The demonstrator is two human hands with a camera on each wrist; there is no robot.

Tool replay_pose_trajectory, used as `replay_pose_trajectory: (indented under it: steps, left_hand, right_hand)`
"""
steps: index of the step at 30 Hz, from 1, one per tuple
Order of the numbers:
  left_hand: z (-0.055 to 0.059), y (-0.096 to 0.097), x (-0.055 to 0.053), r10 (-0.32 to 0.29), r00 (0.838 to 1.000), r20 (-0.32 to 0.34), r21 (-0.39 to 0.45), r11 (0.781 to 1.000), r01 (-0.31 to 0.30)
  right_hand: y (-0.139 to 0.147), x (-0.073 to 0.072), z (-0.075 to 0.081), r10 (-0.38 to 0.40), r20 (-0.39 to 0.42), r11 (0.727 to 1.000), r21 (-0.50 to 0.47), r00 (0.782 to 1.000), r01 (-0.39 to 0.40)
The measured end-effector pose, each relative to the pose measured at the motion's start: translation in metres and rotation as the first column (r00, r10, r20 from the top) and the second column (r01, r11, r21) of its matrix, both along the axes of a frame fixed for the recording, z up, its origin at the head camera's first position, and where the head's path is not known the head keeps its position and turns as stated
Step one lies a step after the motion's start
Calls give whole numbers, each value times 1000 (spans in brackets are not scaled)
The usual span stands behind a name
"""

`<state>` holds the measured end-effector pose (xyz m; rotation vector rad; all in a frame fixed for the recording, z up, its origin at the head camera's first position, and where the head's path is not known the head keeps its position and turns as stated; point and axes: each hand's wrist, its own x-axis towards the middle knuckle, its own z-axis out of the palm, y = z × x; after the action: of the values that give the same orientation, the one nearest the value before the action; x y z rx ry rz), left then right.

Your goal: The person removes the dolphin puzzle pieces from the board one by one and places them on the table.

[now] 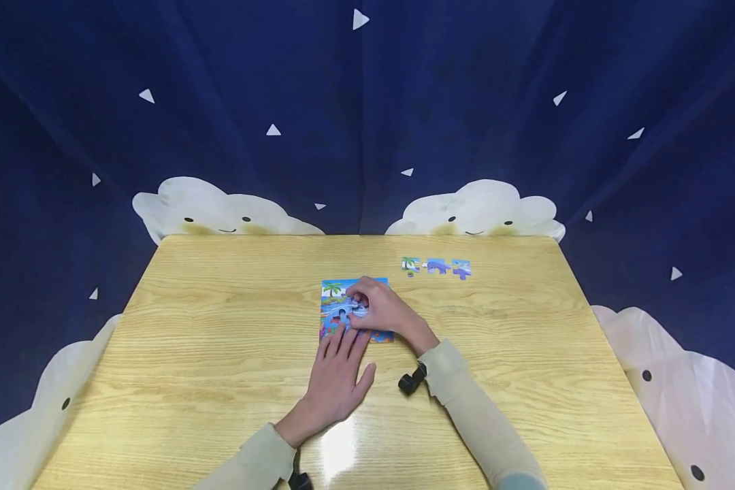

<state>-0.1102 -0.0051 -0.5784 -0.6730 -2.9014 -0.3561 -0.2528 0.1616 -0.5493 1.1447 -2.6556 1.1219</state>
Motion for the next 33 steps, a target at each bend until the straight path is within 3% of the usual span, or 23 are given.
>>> replay_pose_trajectory:
  steps: [5, 11, 18, 26, 33]
  left_hand:
    - [0, -1, -1, 2, 1000, 19, 10, 1000, -2]
    - [0, -2, 0, 1, 1000, -5, 16, 1000, -1]
    - [-1, -1, 0, 2, 1000, -28, 38, 999, -1]
    - [-1, -2, 1, 3, 1000, 7, 20, 1000, -3]
    - [0, -1, 1, 2, 1000, 24, 24, 1000, -3]
  right_hand:
    - [16, 2, -1, -46, -11, 999, -24, 999, 45]
    - [39, 1, -4, -96, -50, 994, -50, 994, 94]
    - [71, -1, -2, -154, -39, 986, -73, 987, 151]
    - [106, -4, -8, -258, -14, 965, -42, 966, 258]
    - [121, -6, -10, -276, -11, 960, -59, 961, 274]
